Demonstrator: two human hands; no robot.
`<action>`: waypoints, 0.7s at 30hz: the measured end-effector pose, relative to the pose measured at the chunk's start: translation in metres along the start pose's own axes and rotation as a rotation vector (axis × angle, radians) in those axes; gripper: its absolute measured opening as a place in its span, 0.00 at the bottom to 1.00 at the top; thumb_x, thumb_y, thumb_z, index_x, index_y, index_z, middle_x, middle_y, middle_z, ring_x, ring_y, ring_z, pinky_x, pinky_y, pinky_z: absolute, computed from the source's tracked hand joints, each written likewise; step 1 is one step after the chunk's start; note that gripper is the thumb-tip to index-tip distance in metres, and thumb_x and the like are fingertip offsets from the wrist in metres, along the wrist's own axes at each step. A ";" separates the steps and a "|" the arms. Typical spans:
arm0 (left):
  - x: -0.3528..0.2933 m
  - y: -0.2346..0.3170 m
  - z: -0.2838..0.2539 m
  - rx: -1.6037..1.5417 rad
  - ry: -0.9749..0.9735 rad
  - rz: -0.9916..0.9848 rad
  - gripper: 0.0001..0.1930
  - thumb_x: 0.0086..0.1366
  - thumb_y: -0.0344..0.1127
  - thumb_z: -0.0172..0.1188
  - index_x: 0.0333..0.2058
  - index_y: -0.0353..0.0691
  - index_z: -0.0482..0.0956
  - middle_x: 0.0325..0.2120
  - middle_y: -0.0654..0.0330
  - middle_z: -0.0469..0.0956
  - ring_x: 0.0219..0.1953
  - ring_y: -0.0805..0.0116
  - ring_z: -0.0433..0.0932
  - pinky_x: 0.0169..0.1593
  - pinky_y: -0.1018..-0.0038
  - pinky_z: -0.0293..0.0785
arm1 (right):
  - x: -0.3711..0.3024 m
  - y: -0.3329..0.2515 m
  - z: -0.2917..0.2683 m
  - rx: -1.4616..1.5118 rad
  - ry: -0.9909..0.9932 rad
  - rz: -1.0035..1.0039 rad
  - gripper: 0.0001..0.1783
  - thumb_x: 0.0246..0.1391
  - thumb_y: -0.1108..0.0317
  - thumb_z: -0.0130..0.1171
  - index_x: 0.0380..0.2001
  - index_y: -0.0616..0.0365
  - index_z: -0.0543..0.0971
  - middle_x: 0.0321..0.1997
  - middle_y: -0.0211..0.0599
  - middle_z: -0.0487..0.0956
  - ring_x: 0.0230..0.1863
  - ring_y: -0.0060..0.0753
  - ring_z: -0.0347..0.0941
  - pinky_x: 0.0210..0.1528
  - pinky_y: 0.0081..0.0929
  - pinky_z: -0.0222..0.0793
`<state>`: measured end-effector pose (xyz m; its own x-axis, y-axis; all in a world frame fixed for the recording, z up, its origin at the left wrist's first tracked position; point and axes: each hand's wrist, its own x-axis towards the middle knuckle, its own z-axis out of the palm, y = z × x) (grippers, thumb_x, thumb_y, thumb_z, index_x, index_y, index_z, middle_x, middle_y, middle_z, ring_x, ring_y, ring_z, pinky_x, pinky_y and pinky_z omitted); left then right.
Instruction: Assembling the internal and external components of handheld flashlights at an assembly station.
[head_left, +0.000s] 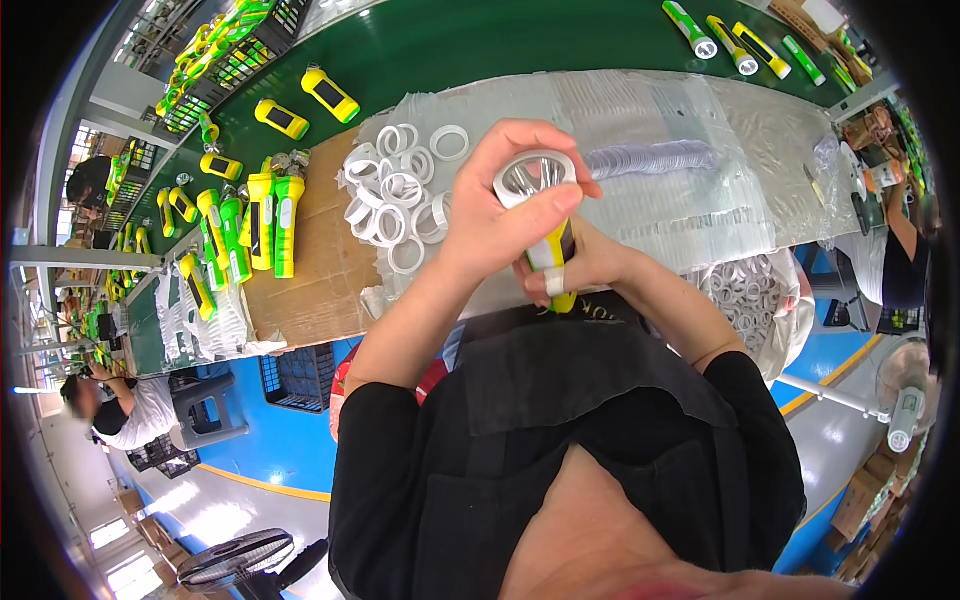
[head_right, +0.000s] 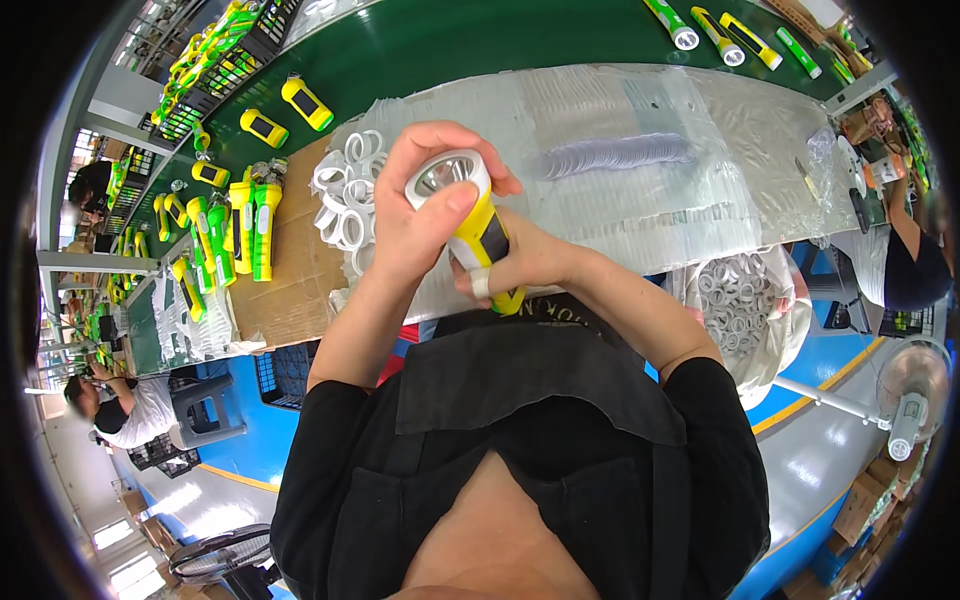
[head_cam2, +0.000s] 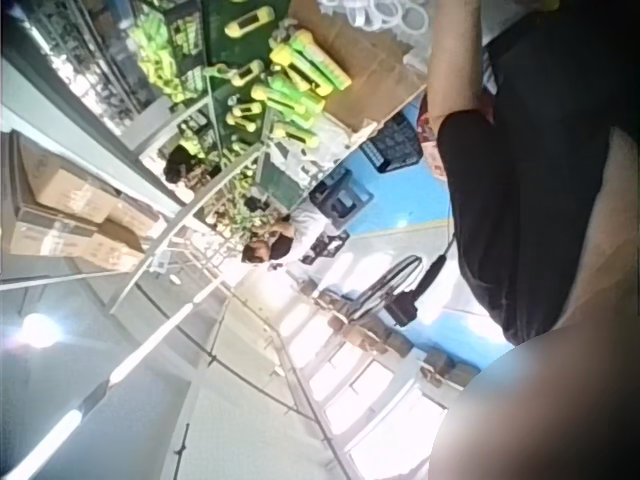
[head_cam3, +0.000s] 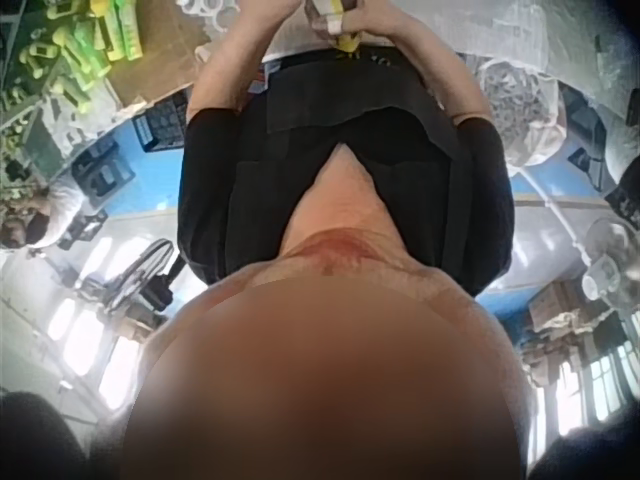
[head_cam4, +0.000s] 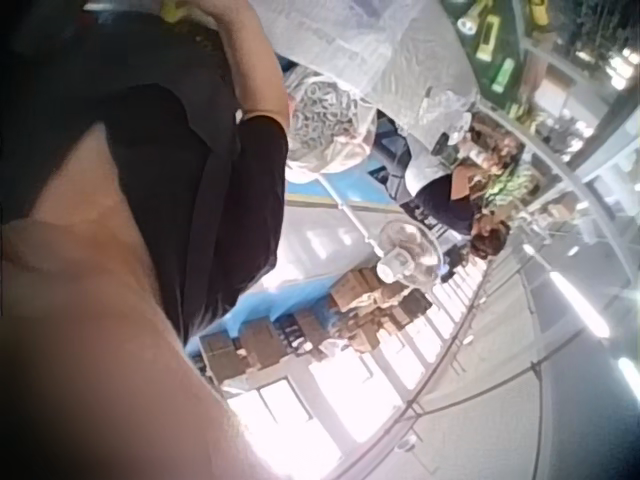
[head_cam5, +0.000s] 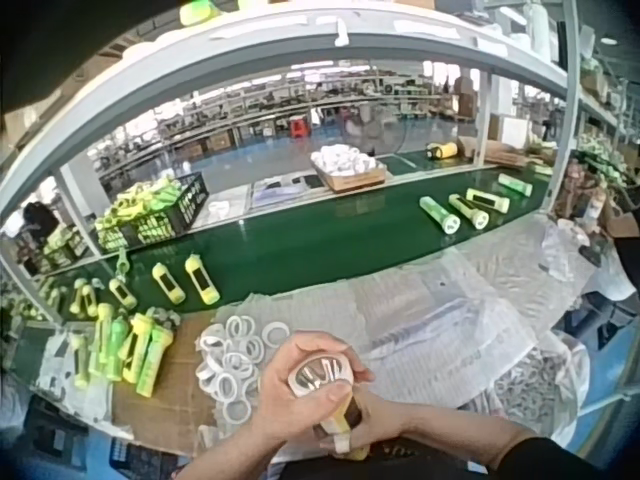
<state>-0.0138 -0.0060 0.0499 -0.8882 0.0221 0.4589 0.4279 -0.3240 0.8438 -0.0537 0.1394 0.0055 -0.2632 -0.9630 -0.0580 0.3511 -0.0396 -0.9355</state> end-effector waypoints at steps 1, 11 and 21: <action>-0.001 -0.003 -0.001 0.088 0.056 -0.012 0.20 0.59 0.27 0.64 0.49 0.37 0.69 0.36 0.56 0.79 0.39 0.65 0.81 0.43 0.70 0.78 | 0.003 -0.002 0.000 -0.096 0.124 -0.021 0.16 0.43 0.70 0.66 0.36 0.58 0.73 0.26 0.32 0.76 0.24 0.25 0.75 0.28 0.26 0.71; 0.006 -0.016 -0.019 -0.168 -0.182 -0.247 0.45 0.47 0.43 0.72 0.63 0.36 0.63 0.35 0.53 0.79 0.36 0.63 0.81 0.42 0.70 0.77 | -0.010 0.017 -0.017 -0.055 0.133 -0.008 0.19 0.45 0.67 0.67 0.39 0.59 0.72 0.28 0.32 0.75 0.26 0.24 0.73 0.27 0.24 0.69; -0.008 0.000 0.012 0.058 -0.084 -0.163 0.15 0.50 0.23 0.64 0.39 0.37 0.76 0.30 0.59 0.80 0.34 0.68 0.82 0.38 0.72 0.78 | -0.019 0.024 0.007 -0.309 0.397 -0.344 0.20 0.40 0.72 0.69 0.39 0.57 0.75 0.38 0.31 0.77 0.40 0.24 0.75 0.39 0.26 0.72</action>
<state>-0.0044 0.0048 0.0496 -0.9303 0.1498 0.3348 0.2910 -0.2544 0.9223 -0.0335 0.1548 -0.0133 -0.6512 -0.7334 0.1951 -0.0744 -0.1942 -0.9781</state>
